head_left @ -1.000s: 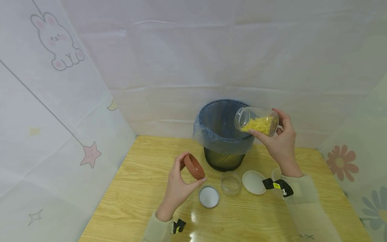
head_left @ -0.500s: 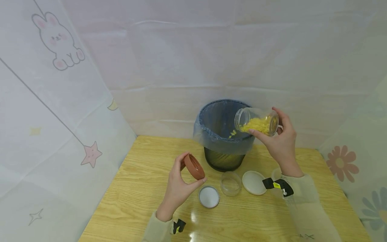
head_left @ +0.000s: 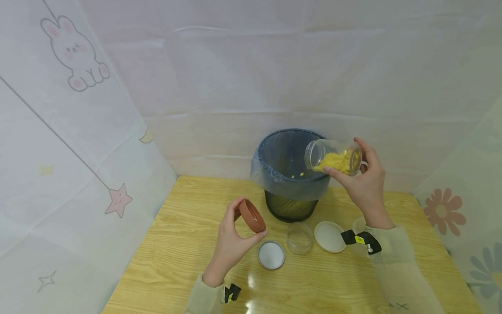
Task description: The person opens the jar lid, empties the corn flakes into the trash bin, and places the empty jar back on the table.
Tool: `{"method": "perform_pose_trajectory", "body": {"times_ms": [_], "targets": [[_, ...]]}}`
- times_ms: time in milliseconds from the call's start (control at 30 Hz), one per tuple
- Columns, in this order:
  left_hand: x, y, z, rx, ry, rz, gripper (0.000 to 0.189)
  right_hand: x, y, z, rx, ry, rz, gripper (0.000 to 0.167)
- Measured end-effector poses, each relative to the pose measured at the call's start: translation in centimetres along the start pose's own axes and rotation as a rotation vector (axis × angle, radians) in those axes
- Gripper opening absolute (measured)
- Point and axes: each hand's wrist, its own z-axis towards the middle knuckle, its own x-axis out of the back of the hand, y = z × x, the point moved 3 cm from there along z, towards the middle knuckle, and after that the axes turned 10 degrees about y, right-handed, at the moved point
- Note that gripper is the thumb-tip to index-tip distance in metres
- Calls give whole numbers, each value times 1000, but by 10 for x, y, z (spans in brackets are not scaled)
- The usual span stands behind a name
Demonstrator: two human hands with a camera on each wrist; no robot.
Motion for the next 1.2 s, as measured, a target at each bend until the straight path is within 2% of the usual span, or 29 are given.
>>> {"method": "perform_pose_trajectory", "body": {"times_ms": [1200], "targets": [[-2,-4,-1,-13,-8,7,94,0,-2,6,37,-12,-33,94]]}}
